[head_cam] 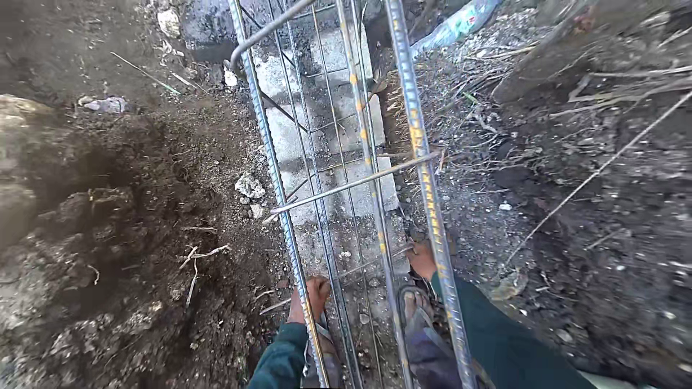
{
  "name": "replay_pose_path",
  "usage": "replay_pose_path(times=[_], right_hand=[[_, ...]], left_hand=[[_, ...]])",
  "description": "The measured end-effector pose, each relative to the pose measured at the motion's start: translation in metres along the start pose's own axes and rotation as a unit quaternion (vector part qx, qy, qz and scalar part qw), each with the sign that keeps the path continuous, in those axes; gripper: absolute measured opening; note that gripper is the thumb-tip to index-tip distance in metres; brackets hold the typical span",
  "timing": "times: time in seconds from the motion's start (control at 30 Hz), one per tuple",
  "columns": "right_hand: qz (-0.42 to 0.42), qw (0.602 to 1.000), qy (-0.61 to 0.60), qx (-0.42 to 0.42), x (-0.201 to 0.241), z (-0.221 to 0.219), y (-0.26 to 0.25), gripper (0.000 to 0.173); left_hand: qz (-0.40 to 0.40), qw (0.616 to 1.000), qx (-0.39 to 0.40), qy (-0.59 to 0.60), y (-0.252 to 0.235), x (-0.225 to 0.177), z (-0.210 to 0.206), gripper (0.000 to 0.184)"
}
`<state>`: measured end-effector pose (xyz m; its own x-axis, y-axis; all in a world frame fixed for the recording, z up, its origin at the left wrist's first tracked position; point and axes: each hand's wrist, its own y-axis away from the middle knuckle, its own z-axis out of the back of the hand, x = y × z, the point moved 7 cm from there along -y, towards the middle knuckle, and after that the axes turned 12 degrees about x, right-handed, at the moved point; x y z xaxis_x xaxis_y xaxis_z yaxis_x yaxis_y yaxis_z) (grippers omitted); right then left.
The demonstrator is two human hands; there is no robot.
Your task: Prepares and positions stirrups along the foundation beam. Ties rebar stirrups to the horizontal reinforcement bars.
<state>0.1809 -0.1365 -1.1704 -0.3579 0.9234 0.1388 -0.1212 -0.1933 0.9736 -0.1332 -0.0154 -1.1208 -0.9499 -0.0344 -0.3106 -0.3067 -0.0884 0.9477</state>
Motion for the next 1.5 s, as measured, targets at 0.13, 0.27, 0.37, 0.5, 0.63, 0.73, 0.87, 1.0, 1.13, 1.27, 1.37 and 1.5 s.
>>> replay_pose_path(times=[0.13,0.27,0.37,0.5,0.63,0.73,0.87,1.0,1.13,1.27,1.37,1.5], right_hand=[[0.005,1.0,-0.02,-0.002,-0.01,-0.01,0.0,0.047],[0.0,0.998,-0.064,0.012,-0.001,-0.011,0.024,0.043],[-0.003,0.997,-0.073,0.009,-0.013,-0.018,0.018,0.045],[-0.012,0.998,-0.062,0.012,-0.018,-0.021,0.016,0.047],[-0.013,0.997,-0.069,0.02,-0.024,-0.025,0.017,0.045],[-0.022,0.997,-0.063,0.029,-0.027,-0.026,0.022,0.045],[-0.022,0.998,-0.049,0.032,-0.035,-0.03,0.019,0.046],[-0.023,0.997,-0.06,0.039,-0.035,-0.029,0.018,0.045],[-0.025,0.997,-0.063,0.031,-0.032,-0.025,0.022,0.045],[-0.036,0.996,-0.069,0.038,-0.035,-0.031,0.023,0.044],[-0.029,0.996,-0.081,0.018,-0.037,-0.032,0.016,0.044],[-0.024,0.996,-0.084,0.02,-0.041,-0.037,0.013,0.043]], left_hand=[[0.025,1.0,0.004,-0.006,0.014,0.003,-0.011,0.04],[0.029,0.999,0.001,0.014,0.019,0.007,-0.018,0.04],[0.046,0.999,0.023,0.007,0.024,0.008,-0.022,0.041],[0.077,0.997,0.026,-0.01,0.028,0.006,-0.022,0.04],[0.1,0.994,0.02,-0.035,0.026,0.005,-0.026,0.039],[0.104,0.994,0.007,-0.045,0.03,0.001,-0.026,0.04],[0.102,0.994,0.0,-0.045,0.03,0.001,-0.027,0.04],[0.044,0.983,-0.161,0.081,0.054,-0.002,0.001,0.04],[-0.054,0.842,-0.424,0.328,0.144,-0.017,0.066,0.033],[-0.18,0.809,-0.537,0.159,0.244,-0.104,0.12,0.043],[-0.224,0.805,-0.538,-0.111,0.254,-0.18,0.144,0.047],[-0.277,0.757,-0.558,-0.197,0.203,-0.212,0.158,0.033]])
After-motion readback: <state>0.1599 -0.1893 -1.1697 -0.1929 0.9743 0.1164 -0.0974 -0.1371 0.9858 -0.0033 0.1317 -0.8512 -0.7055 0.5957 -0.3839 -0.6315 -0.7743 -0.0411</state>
